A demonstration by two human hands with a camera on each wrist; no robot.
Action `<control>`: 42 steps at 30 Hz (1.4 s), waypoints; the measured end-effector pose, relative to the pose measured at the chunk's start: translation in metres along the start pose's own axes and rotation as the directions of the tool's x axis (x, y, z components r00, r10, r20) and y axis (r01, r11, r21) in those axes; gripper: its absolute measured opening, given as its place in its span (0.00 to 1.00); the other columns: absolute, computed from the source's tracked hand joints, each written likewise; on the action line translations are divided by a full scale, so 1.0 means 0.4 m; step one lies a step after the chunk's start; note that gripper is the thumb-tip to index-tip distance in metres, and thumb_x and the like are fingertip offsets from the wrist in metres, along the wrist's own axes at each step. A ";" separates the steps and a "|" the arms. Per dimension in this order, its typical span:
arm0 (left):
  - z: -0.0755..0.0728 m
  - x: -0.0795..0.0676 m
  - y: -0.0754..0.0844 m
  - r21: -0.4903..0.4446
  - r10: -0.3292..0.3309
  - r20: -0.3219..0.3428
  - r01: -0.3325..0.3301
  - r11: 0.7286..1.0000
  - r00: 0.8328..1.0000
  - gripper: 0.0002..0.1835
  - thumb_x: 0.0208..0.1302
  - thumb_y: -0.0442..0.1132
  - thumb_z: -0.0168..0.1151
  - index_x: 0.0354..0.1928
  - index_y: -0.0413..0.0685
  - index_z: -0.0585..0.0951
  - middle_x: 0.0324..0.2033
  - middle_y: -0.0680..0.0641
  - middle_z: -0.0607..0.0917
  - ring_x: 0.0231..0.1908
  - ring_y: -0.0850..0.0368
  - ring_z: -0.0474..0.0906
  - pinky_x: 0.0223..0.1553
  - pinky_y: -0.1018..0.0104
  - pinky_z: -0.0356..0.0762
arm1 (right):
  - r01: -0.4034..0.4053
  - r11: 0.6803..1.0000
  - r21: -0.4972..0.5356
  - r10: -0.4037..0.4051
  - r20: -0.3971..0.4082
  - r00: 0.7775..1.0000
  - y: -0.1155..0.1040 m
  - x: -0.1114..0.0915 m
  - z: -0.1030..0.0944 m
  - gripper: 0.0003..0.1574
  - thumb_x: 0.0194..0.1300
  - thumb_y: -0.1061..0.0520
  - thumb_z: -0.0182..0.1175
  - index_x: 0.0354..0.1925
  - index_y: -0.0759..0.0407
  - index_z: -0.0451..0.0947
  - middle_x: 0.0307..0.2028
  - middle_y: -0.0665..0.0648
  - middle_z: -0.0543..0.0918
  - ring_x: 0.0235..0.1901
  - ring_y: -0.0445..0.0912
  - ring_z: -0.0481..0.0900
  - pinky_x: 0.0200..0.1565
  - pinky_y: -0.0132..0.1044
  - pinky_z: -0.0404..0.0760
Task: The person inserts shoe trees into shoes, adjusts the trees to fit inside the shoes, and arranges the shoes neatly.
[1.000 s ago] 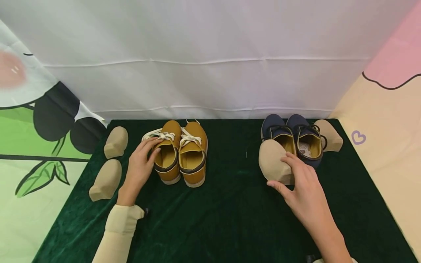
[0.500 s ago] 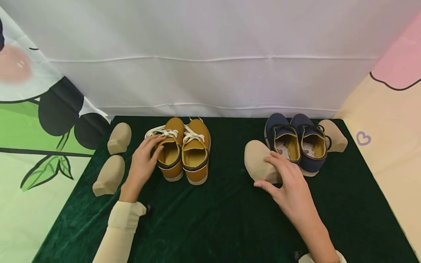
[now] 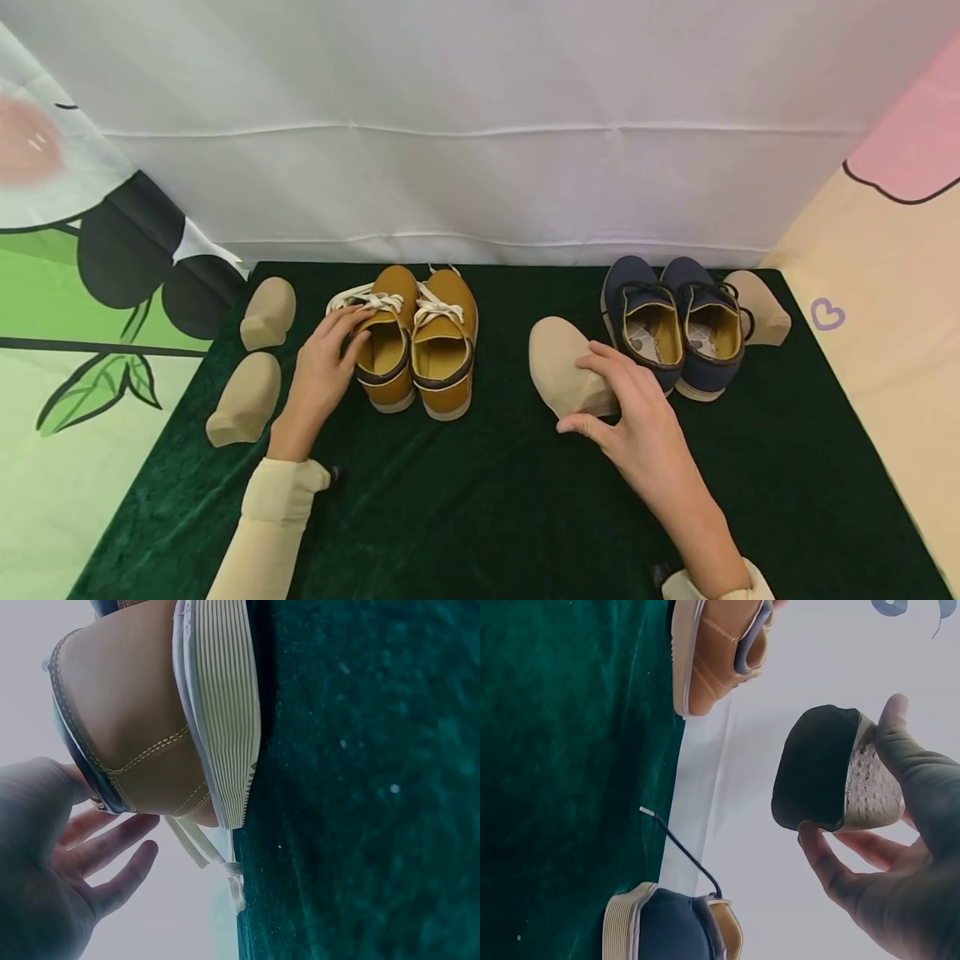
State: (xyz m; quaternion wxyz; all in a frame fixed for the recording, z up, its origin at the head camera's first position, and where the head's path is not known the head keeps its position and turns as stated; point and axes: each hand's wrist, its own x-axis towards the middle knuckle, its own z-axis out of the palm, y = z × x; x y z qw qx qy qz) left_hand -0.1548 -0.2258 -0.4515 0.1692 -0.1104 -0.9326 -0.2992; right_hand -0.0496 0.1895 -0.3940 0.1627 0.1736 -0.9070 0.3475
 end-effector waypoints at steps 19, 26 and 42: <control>-0.002 0.001 -0.007 -0.004 -0.002 0.007 0.002 1.000 1.000 0.19 0.76 0.40 0.61 0.67 0.53 0.80 0.68 0.43 0.78 0.63 0.41 0.80 0.61 0.40 0.80 | 0.025 0.999 0.048 -0.029 0.081 0.996 -0.025 0.010 0.031 0.50 0.43 0.55 0.84 0.66 0.47 0.76 0.73 0.57 0.74 0.69 0.56 0.73 0.65 0.13 0.57; -0.002 -0.002 -0.007 -0.012 -0.008 0.020 0.009 1.000 1.000 0.19 0.77 0.40 0.61 0.67 0.54 0.80 0.68 0.44 0.78 0.64 0.41 0.79 0.62 0.40 0.79 | 0.040 0.998 0.050 -0.044 0.077 0.996 -0.029 0.004 0.043 0.49 0.44 0.58 0.83 0.65 0.49 0.76 0.72 0.59 0.75 0.67 0.54 0.74 0.59 0.15 0.65; 0.005 -0.001 -0.002 -0.010 -0.023 -0.016 0.023 1.000 1.000 0.19 0.78 0.41 0.58 0.67 0.54 0.79 0.66 0.45 0.80 0.61 0.43 0.81 0.59 0.43 0.81 | 0.057 0.995 0.079 -0.068 0.140 0.988 -0.088 0.043 0.077 0.41 0.59 0.59 0.75 0.69 0.45 0.74 0.74 0.56 0.72 0.54 0.43 0.77 0.52 0.41 0.80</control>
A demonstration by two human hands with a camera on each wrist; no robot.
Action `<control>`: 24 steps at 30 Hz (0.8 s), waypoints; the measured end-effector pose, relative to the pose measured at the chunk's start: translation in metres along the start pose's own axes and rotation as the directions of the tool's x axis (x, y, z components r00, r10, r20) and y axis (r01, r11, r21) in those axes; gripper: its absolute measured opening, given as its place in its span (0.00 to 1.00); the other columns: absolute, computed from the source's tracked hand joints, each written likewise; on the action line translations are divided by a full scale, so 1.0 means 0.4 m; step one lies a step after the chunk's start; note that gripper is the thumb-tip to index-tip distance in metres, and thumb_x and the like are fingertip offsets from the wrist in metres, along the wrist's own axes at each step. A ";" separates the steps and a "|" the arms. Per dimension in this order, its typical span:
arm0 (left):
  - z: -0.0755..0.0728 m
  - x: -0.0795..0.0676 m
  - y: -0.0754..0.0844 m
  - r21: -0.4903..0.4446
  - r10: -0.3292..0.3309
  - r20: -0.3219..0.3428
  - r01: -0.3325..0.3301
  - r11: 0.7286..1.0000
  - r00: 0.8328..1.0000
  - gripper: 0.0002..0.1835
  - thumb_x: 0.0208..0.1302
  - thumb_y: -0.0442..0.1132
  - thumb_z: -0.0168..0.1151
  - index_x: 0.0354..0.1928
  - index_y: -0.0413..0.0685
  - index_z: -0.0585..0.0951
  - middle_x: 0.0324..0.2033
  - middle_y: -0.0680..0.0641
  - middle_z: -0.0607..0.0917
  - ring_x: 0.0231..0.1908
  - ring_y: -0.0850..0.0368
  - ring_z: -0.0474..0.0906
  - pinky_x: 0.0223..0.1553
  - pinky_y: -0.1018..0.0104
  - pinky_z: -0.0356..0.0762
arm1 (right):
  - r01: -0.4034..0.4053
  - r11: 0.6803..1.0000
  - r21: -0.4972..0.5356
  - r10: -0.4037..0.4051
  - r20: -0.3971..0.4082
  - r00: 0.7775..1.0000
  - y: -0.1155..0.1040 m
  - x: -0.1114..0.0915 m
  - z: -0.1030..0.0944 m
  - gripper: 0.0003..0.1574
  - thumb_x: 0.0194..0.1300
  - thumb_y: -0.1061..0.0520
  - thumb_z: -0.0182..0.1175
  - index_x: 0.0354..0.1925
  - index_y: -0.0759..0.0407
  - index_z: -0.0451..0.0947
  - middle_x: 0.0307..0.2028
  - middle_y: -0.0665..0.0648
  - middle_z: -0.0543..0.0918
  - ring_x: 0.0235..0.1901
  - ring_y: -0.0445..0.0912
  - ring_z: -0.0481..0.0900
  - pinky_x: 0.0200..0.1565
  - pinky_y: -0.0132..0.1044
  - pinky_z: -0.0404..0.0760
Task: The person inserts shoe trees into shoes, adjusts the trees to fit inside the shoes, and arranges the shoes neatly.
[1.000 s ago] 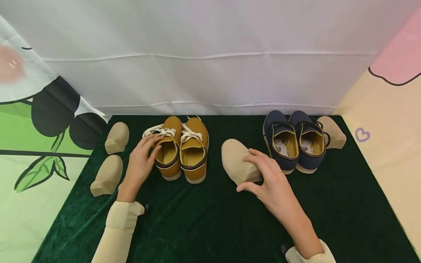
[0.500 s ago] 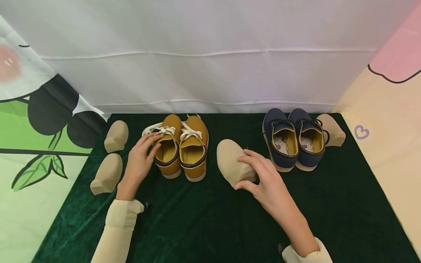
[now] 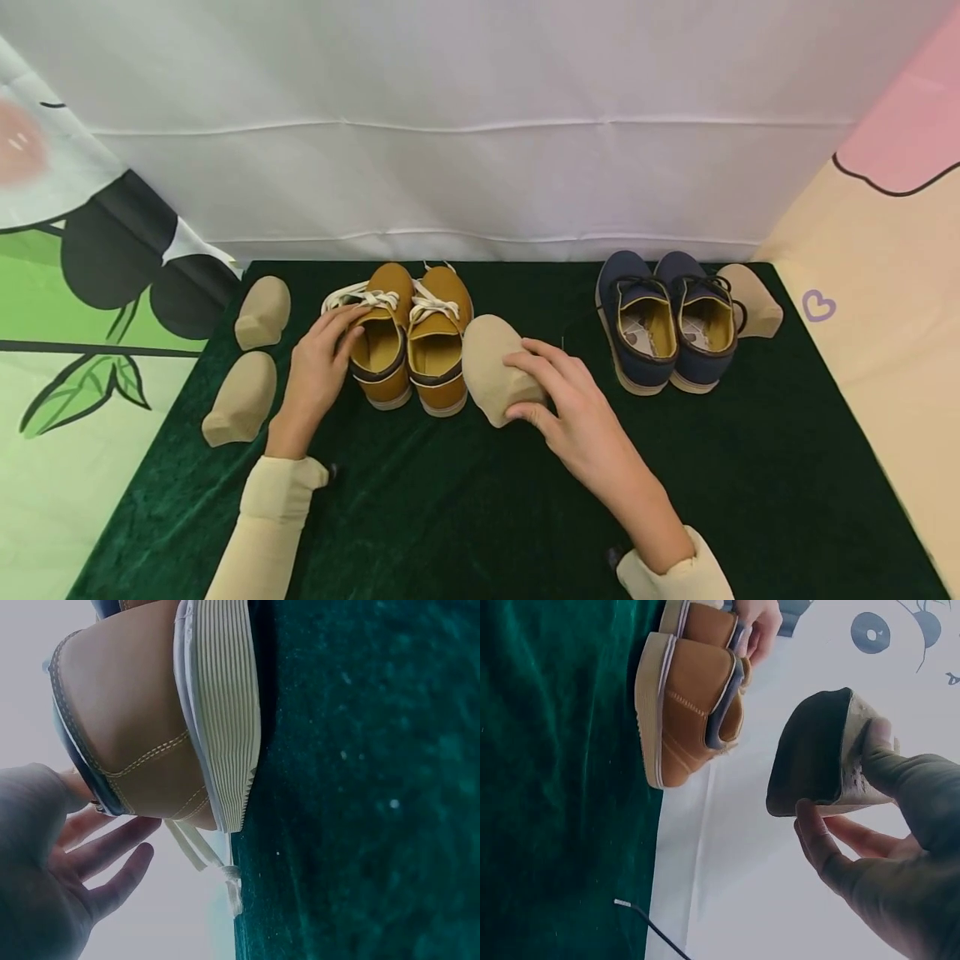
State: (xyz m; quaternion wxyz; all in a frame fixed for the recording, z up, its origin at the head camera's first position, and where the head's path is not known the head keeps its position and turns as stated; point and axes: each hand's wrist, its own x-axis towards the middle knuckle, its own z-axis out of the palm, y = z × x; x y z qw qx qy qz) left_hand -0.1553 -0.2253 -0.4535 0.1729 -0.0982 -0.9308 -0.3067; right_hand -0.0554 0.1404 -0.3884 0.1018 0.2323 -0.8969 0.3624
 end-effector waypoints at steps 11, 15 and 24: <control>0.004 0.002 0.000 0.089 0.081 -0.134 -0.070 0.994 0.988 0.15 0.77 0.42 0.61 0.60 0.50 0.85 0.60 0.45 0.86 0.45 0.42 0.85 0.53 0.43 0.81 | -0.008 0.997 0.082 -0.001 0.103 0.995 -0.041 0.032 0.048 0.36 0.67 0.55 0.70 0.71 0.41 0.72 0.76 0.53 0.69 0.73 0.52 0.68 0.65 0.55 0.76; 0.003 0.006 0.003 0.110 0.132 -0.174 -0.114 0.987 0.976 0.14 0.75 0.40 0.63 0.57 0.49 0.87 0.59 0.44 0.87 0.45 0.41 0.85 0.52 0.43 0.80 | -0.009 0.992 0.126 -0.008 0.139 0.990 -0.061 0.052 0.074 0.34 0.69 0.53 0.69 0.70 0.39 0.73 0.76 0.51 0.68 0.74 0.52 0.67 0.68 0.56 0.74; 0.005 0.010 -0.006 0.018 0.155 -0.165 -0.154 0.988 0.974 0.14 0.74 0.36 0.63 0.58 0.45 0.87 0.59 0.42 0.86 0.52 0.41 0.86 0.53 0.45 0.84 | 0.016 0.985 0.174 -0.045 0.165 0.985 -0.100 0.098 0.126 0.33 0.69 0.52 0.69 0.70 0.40 0.74 0.76 0.51 0.69 0.71 0.51 0.69 0.69 0.55 0.73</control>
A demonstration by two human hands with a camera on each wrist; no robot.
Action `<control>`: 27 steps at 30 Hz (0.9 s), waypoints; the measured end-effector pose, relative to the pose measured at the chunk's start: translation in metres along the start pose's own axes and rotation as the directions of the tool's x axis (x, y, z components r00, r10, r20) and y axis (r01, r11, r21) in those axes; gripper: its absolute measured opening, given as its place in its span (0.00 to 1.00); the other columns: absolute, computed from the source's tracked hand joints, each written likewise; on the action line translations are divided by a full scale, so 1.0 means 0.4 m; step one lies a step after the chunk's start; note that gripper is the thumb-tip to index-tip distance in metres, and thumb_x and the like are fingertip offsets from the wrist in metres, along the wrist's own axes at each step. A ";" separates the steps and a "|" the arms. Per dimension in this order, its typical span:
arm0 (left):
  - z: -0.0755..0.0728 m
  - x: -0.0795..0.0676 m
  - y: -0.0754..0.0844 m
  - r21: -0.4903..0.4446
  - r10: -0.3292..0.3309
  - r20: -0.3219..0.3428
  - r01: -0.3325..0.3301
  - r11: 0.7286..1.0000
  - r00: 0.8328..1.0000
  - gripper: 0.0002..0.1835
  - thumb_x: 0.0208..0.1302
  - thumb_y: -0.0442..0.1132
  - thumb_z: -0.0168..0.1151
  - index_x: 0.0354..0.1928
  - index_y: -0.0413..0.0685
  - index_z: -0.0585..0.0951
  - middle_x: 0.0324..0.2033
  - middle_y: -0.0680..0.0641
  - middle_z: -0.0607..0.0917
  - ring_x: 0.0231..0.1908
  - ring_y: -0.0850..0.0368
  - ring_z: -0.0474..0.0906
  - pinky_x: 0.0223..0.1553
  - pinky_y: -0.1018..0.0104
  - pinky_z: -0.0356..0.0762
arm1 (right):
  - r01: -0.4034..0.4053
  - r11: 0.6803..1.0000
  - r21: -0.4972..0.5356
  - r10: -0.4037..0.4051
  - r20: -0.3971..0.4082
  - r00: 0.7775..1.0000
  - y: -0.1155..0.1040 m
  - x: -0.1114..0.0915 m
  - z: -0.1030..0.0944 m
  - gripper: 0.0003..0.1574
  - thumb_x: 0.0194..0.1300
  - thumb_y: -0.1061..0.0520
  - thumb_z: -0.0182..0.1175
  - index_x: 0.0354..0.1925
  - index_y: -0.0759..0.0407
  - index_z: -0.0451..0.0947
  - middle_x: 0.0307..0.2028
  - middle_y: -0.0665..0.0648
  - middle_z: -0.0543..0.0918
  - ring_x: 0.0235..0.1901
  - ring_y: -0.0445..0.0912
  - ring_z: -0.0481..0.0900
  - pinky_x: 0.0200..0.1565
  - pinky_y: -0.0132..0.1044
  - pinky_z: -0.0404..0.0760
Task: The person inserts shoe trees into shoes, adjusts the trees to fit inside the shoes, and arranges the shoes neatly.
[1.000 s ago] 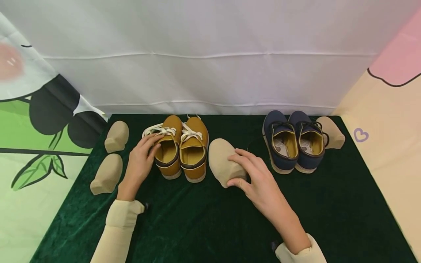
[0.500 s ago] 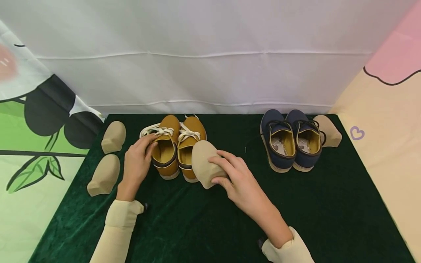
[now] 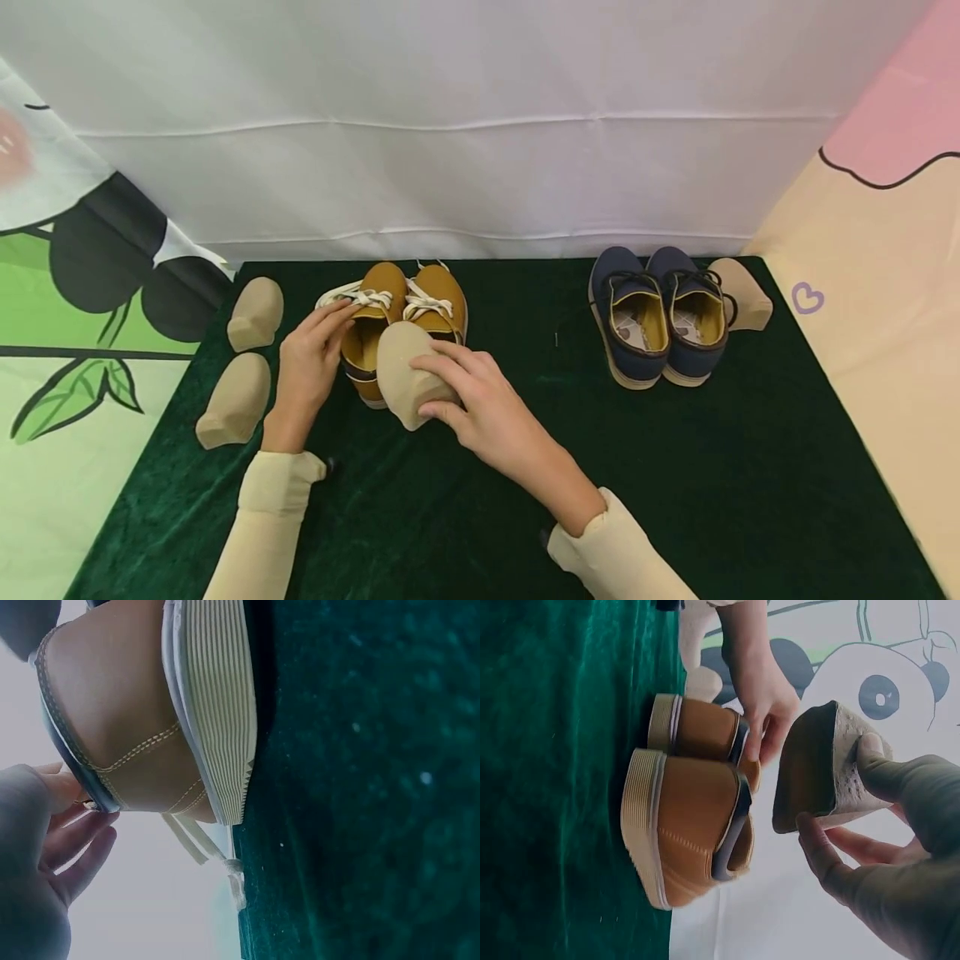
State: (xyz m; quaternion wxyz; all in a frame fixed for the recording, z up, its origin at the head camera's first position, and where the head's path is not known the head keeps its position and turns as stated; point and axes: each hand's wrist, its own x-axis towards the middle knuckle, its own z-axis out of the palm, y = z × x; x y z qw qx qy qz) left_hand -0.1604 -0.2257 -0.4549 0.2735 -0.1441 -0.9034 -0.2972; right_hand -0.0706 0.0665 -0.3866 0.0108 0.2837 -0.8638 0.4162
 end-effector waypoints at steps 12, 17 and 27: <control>0.002 0.000 -0.007 -0.035 0.005 -0.006 -0.005 0.999 1.000 0.14 0.74 0.35 0.62 0.58 0.45 0.87 0.58 0.42 0.87 0.54 0.43 0.87 0.53 0.47 0.85 | 0.026 1.000 0.017 -0.026 0.022 0.999 -0.017 0.068 0.053 0.32 0.71 0.51 0.67 0.70 0.44 0.74 0.73 0.53 0.73 0.70 0.52 0.72 0.68 0.54 0.73; 0.001 0.000 -0.008 -0.028 0.004 -0.006 -0.004 1.000 1.000 0.14 0.74 0.34 0.63 0.57 0.45 0.87 0.57 0.42 0.87 0.53 0.43 0.87 0.53 0.47 0.85 | 0.020 1.000 0.010 -0.020 0.034 0.999 -0.025 0.091 0.062 0.31 0.73 0.51 0.66 0.70 0.45 0.73 0.71 0.51 0.76 0.70 0.49 0.73 0.69 0.52 0.72; 0.000 0.004 -0.009 -0.030 0.008 -0.007 -0.008 1.000 1.000 0.13 0.74 0.34 0.63 0.57 0.44 0.87 0.57 0.43 0.87 0.53 0.45 0.86 0.53 0.47 0.85 | 0.006 1.000 -0.004 -0.006 0.021 1.000 -0.035 0.126 0.087 0.30 0.73 0.50 0.66 0.70 0.48 0.73 0.68 0.51 0.78 0.66 0.49 0.75 0.66 0.49 0.74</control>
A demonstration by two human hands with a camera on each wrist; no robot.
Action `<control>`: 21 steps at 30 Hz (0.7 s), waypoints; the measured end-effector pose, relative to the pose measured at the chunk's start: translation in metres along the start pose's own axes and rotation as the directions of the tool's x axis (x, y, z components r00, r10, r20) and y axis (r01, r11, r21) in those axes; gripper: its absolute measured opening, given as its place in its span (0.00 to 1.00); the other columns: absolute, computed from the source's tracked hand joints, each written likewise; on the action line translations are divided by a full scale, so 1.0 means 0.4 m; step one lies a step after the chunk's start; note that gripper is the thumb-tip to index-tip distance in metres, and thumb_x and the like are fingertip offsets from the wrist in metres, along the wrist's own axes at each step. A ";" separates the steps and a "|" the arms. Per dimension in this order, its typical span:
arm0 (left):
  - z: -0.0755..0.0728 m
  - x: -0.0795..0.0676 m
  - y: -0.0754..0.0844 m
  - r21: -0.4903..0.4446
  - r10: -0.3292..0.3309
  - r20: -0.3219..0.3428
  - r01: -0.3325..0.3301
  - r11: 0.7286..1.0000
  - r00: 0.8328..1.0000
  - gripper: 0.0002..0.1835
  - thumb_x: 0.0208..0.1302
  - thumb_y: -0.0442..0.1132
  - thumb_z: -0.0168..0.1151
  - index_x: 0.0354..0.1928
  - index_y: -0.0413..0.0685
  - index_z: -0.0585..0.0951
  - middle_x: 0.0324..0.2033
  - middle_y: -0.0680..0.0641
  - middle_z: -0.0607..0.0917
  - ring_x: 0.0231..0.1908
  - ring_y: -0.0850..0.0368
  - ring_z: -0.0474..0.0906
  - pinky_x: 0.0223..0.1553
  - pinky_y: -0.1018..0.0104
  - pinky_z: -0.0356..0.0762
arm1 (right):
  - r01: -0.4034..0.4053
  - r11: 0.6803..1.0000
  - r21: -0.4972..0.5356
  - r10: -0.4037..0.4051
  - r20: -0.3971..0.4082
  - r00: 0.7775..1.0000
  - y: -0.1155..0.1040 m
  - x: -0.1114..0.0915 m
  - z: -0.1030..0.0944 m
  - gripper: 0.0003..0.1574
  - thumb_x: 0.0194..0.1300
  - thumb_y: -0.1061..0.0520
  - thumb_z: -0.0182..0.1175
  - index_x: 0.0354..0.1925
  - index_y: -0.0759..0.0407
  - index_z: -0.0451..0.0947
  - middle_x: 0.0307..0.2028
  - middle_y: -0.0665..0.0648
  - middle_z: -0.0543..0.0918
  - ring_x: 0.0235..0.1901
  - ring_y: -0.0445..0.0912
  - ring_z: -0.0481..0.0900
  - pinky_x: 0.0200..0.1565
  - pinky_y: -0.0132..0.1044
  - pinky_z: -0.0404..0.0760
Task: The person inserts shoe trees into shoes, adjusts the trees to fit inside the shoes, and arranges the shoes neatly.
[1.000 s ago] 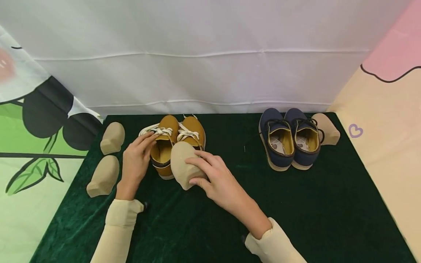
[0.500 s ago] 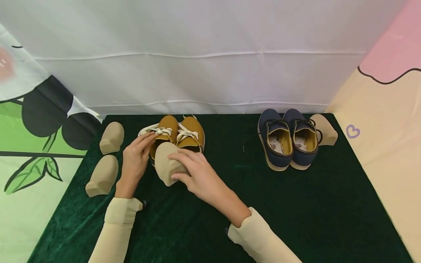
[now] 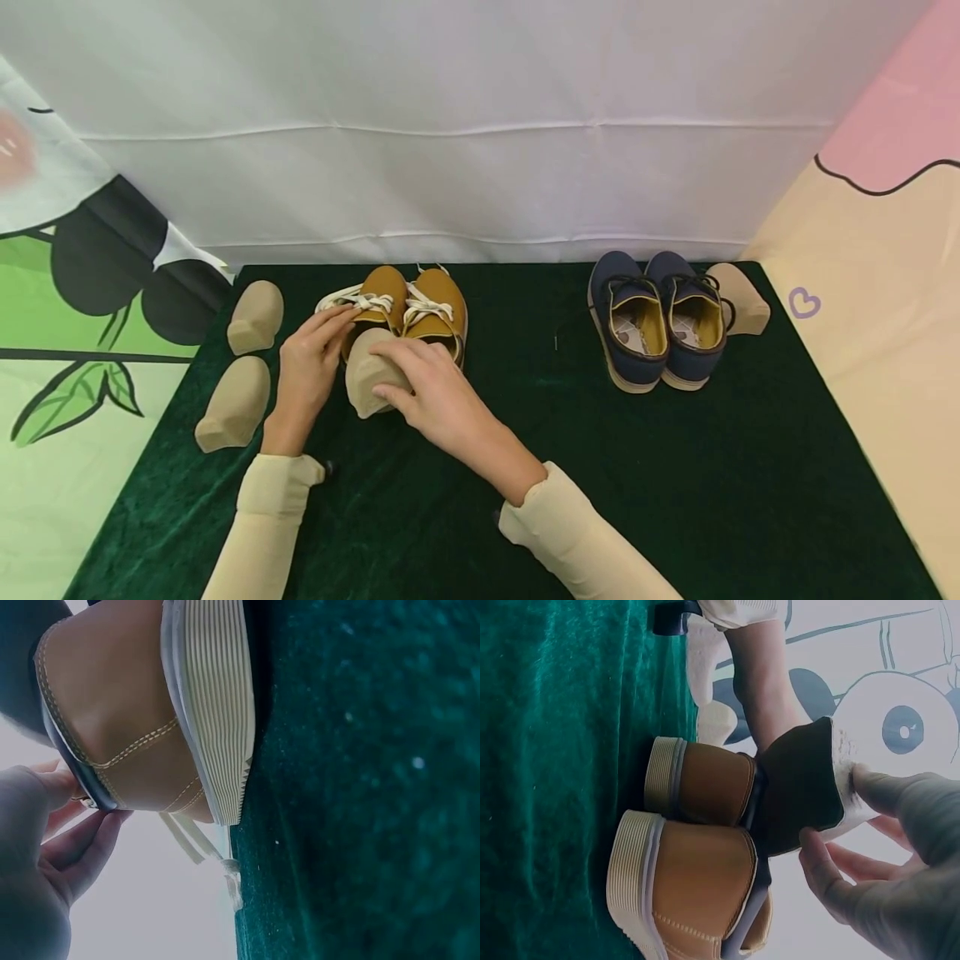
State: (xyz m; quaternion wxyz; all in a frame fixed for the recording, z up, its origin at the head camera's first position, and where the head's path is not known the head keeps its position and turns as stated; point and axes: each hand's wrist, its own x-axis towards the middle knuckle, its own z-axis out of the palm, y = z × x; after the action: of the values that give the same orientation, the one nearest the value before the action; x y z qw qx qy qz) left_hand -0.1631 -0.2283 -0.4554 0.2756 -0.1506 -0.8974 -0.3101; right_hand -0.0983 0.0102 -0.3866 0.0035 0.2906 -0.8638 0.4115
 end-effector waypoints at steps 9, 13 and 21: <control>-0.004 0.002 0.009 -0.028 0.007 0.003 -0.007 1.000 1.000 0.13 0.73 0.33 0.63 0.56 0.44 0.88 0.57 0.43 0.87 0.56 0.45 0.86 0.54 0.48 0.85 | -0.002 1.000 0.000 0.002 -0.027 1.000 -0.010 0.015 0.018 0.30 0.73 0.50 0.66 0.70 0.50 0.74 0.68 0.51 0.78 0.67 0.50 0.75 0.69 0.50 0.73; -0.006 0.003 0.010 -0.035 0.009 -0.001 -0.009 0.999 1.000 0.13 0.73 0.33 0.64 0.55 0.44 0.88 0.56 0.43 0.88 0.56 0.45 0.86 0.55 0.48 0.85 | -0.009 1.000 -0.006 0.009 -0.022 1.000 -0.014 0.023 0.023 0.31 0.73 0.50 0.66 0.70 0.50 0.74 0.69 0.51 0.78 0.68 0.50 0.75 0.69 0.50 0.73; -0.012 0.006 -0.001 -0.078 -0.026 -0.012 0.025 0.997 1.000 0.12 0.72 0.35 0.66 0.54 0.46 0.89 0.55 0.44 0.88 0.58 0.45 0.85 0.56 0.47 0.83 | -0.012 1.000 -0.004 0.012 -0.013 1.000 -0.016 0.047 0.035 0.31 0.73 0.50 0.67 0.70 0.51 0.73 0.67 0.51 0.79 0.67 0.50 0.76 0.70 0.51 0.72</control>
State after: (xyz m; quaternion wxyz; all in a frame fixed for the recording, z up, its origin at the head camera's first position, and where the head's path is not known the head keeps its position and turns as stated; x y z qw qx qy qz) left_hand -0.1633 -0.2314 -0.4513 0.2714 -0.1477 -0.8847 -0.3492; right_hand -0.1075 -0.0123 -0.3868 0.0071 0.2826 -0.8665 0.4115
